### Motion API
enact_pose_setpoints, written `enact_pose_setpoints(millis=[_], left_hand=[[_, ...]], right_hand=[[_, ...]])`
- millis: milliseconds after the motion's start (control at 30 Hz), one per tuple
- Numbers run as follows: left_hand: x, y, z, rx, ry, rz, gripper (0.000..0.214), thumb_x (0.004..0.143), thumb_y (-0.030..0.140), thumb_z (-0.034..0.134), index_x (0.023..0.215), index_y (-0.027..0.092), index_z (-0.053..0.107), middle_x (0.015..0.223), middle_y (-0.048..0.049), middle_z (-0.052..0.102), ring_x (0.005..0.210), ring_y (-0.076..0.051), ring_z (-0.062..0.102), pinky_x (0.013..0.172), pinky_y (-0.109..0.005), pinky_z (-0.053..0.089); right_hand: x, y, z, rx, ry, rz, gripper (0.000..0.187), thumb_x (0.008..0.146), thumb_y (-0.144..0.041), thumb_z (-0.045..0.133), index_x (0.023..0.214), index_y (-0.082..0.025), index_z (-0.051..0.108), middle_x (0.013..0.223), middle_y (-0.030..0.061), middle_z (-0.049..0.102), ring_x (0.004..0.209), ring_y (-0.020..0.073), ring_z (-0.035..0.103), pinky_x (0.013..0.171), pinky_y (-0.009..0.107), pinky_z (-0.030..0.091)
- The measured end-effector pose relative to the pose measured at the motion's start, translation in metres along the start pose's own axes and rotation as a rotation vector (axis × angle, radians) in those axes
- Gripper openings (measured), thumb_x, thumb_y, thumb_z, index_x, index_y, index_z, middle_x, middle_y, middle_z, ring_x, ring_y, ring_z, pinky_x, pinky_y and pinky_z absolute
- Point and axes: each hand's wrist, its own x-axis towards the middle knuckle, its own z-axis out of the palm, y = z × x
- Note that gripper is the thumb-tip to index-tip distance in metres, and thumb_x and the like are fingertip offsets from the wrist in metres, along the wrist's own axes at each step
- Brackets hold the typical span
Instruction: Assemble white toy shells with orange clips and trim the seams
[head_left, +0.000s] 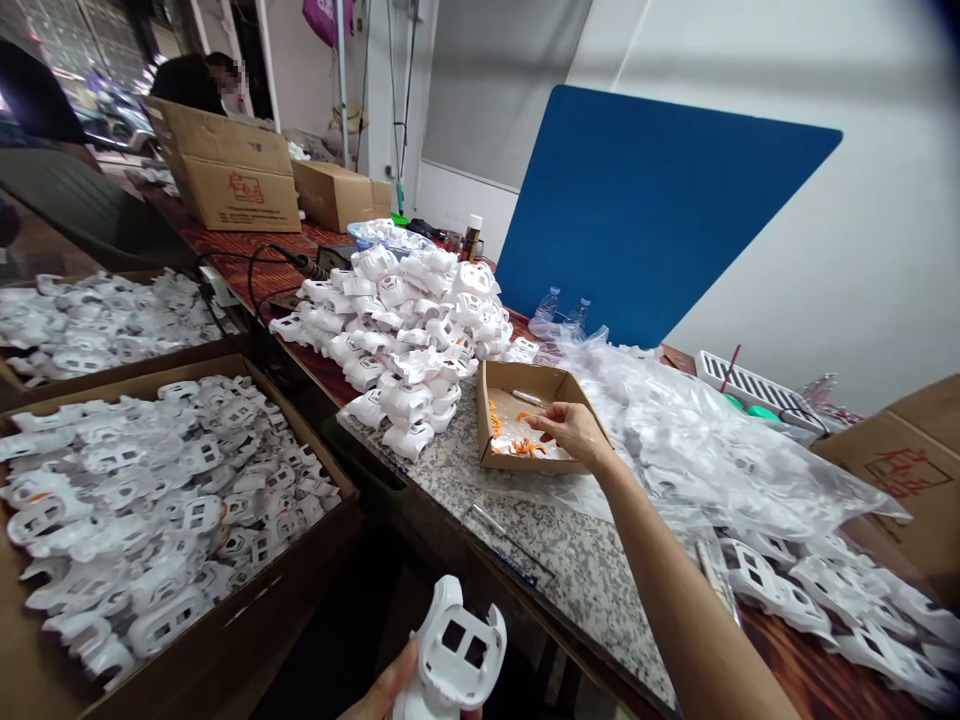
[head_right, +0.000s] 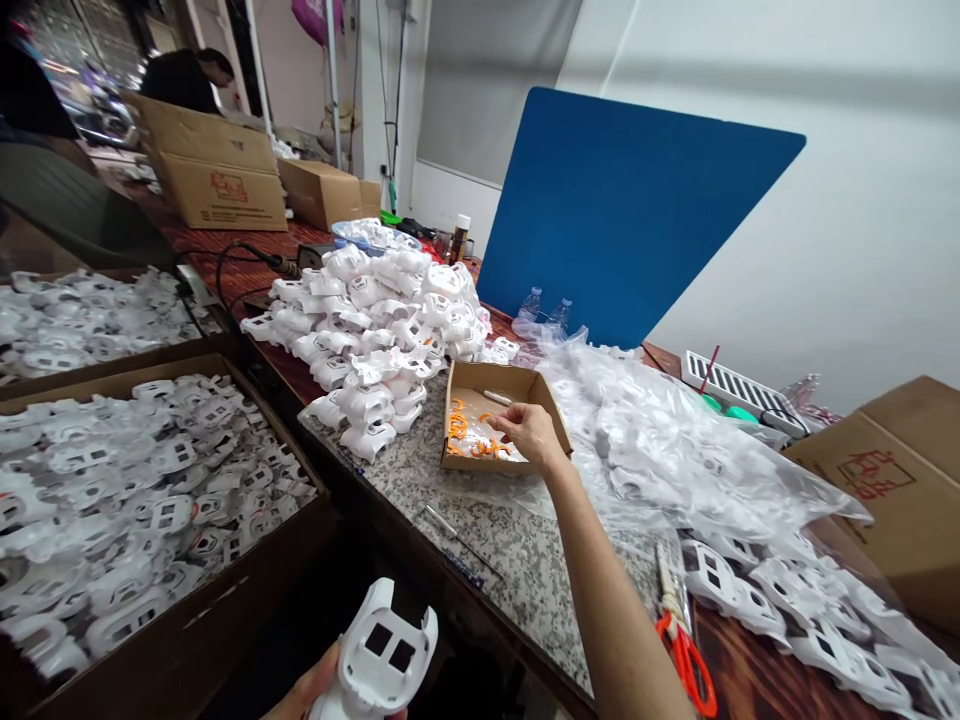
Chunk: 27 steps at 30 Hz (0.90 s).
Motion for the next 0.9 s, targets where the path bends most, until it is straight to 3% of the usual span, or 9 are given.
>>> enact_pose_setpoints(millis=[100, 200, 400, 567, 667, 767, 900], left_hand=[[-0.003, 0.003, 0.007, 0.07, -0.027, -0.021, 0.075, 0.066, 0.073, 0.057, 0.104, 0.009, 0.067, 0.085, -0.0106, 0.069, 0.063, -0.016, 0.058, 0.065, -0.029, 0.046], [-0.007, 0.006, 0.015, 0.097, -0.055, -0.06, 0.083, 0.067, 0.079, 0.048, 0.099, 0.005, 0.067, 0.072, -0.01, 0.064, 0.062, -0.016, 0.056, 0.063, -0.026, 0.044], [-0.006, 0.012, 0.033, 0.025, -0.075, 0.081, 0.081, 0.075, 0.077, 0.036, 0.104, 0.007, 0.063, 0.078, -0.0091, 0.06, 0.058, -0.017, 0.06, 0.055, -0.027, 0.044], [0.003, 0.017, 0.046, 0.011, -0.055, 0.212, 0.068, 0.077, 0.068, 0.048, 0.106, 0.009, 0.062, 0.081, -0.0084, 0.06, 0.063, -0.017, 0.06, 0.059, -0.028, 0.046], [0.008, 0.017, 0.051, 0.008, -0.008, 0.268, 0.059, 0.079, 0.06, 0.055, 0.108, 0.01, 0.061, 0.085, -0.0086, 0.061, 0.067, -0.017, 0.06, 0.063, -0.028, 0.047], [0.013, 0.014, 0.052, 0.017, 0.006, 0.28, 0.062, 0.08, 0.064, 0.049, 0.109, 0.01, 0.061, 0.087, -0.0095, 0.061, 0.067, -0.018, 0.061, 0.062, -0.029, 0.047], [0.016, 0.006, 0.049, 0.062, 0.001, 0.248, 0.077, 0.08, 0.073, 0.031, 0.111, 0.009, 0.059, 0.087, -0.0114, 0.062, 0.065, -0.019, 0.062, 0.059, -0.03, 0.048]], right_hand=[[-0.012, -0.003, -0.004, 0.108, 0.03, -0.016, 0.043, 0.06, -0.056, 0.07, 0.072, -0.015, 0.06, 0.072, 0.0048, 0.064, 0.058, 0.0122, 0.059, 0.045, 0.02, 0.037], [-0.032, -0.008, -0.006, 0.216, 0.039, -0.037, 0.047, 0.06, -0.059, 0.07, 0.075, -0.015, 0.06, 0.066, 0.0022, 0.061, 0.057, 0.0107, 0.056, 0.048, 0.02, 0.039], [-0.097, -0.011, 0.008, 0.392, -0.013, -0.072, 0.052, 0.068, -0.055, 0.068, 0.102, -0.017, 0.061, 0.068, -0.0006, 0.06, 0.057, 0.0096, 0.053, 0.053, 0.022, 0.044], [-0.161, -0.002, 0.037, 0.47, -0.029, -0.051, 0.03, 0.075, -0.045, 0.067, 0.09, -0.019, 0.068, 0.072, 0.0009, 0.065, 0.057, 0.0086, 0.054, 0.052, 0.02, 0.046], [-0.196, 0.004, 0.051, 0.466, -0.097, -0.006, 0.026, 0.08, -0.039, 0.064, 0.099, -0.021, 0.067, 0.088, 0.0036, 0.069, 0.073, 0.0132, 0.064, 0.064, 0.023, 0.053], [-0.219, 0.009, 0.058, 0.419, -0.143, -0.104, 0.027, 0.084, -0.031, 0.061, 0.11, -0.024, 0.063, 0.106, 0.0052, 0.067, 0.09, 0.0172, 0.065, 0.077, 0.028, 0.055], [-0.233, 0.011, 0.061, 0.257, 0.0, -0.312, 0.019, 0.086, -0.02, 0.058, 0.102, -0.024, 0.066, 0.092, 0.0025, 0.069, 0.078, 0.0138, 0.066, 0.068, 0.023, 0.055]])
